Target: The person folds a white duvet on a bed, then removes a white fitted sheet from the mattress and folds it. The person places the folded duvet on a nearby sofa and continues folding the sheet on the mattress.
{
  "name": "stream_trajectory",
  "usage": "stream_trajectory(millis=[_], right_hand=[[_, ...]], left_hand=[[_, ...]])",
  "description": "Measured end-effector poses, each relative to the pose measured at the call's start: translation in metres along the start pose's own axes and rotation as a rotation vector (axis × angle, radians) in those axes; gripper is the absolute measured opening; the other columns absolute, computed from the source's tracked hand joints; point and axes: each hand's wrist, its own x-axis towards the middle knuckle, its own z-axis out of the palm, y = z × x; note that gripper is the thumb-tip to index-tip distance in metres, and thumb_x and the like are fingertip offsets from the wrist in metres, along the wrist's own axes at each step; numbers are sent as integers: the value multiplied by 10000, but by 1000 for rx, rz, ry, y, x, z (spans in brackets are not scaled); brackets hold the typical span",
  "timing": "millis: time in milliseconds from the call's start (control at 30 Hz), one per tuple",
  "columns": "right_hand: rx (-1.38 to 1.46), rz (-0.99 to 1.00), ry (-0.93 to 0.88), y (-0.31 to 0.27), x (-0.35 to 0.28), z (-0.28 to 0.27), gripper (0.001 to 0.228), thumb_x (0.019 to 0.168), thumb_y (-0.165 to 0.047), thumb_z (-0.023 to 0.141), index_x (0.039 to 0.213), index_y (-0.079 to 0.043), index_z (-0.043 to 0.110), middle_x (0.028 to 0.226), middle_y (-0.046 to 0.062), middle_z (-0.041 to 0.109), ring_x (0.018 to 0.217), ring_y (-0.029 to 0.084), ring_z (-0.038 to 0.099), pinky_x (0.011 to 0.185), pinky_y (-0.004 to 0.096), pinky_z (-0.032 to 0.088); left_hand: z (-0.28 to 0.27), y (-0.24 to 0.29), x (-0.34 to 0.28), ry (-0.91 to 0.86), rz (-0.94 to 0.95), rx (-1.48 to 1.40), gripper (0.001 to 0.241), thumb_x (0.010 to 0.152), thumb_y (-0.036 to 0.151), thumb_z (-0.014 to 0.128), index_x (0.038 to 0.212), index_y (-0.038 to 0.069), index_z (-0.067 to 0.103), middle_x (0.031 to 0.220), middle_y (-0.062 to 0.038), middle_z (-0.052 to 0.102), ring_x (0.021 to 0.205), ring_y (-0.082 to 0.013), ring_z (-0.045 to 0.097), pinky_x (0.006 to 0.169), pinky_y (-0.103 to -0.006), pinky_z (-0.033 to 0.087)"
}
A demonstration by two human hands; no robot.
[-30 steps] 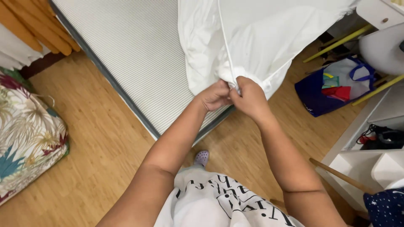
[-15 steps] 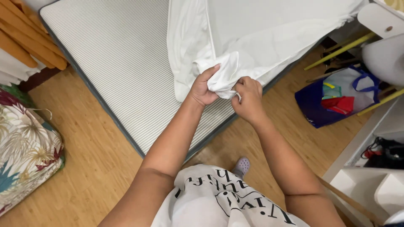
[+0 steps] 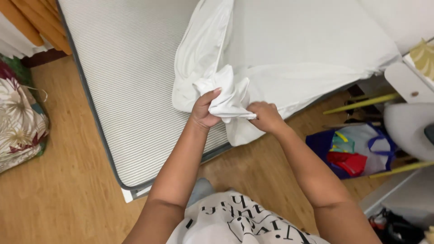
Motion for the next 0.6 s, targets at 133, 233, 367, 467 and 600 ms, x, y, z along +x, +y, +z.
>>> stream_trajectory(millis=[133,233,367,467,600], right_hand=[[235,243,-8,26,13,0,260,876,-79,653,1134,-105,670,973,134,725,918,325,681,775,433,515],[486,282,256,30,28,0,257,893,-34,597,1147,-66,626,942,149,718,857,291,697,749,377,532],[587,291,455,15,55,-18,188,914,-47,604,1099,-43,575,927,157,700,827,264,698,710,348,526],[440,319,370,7,70,-33,273,903,-98,666,1138,-39,540,922,165,683,791,285,681,689,378,521],[387,226,324,18,80,-16,407,870,-93,687,1238,-36,524,1044,194,656,886,331,652,741,400,517]], left_hand=[[-3,-3,19,112,108,70,548,921,144,706,1413,14,502,1299,-122,673,1234,-270,647,1111,-457,517],[-68,-9,50,266,69,125,618,942,201,713,1460,-31,469,1371,-160,649,1292,-303,619,1139,-482,501],[-14,-16,76,687,-274,371,732,915,491,635,1496,119,391,1377,-180,507,1265,-363,529,1045,-627,487],[-27,-28,109,395,-481,308,886,786,684,627,1405,65,491,1308,-193,579,1161,-384,593,873,-645,497],[-54,-20,159,329,-352,268,699,900,546,675,1390,73,517,1268,-159,621,1125,-297,637,949,-523,543]])
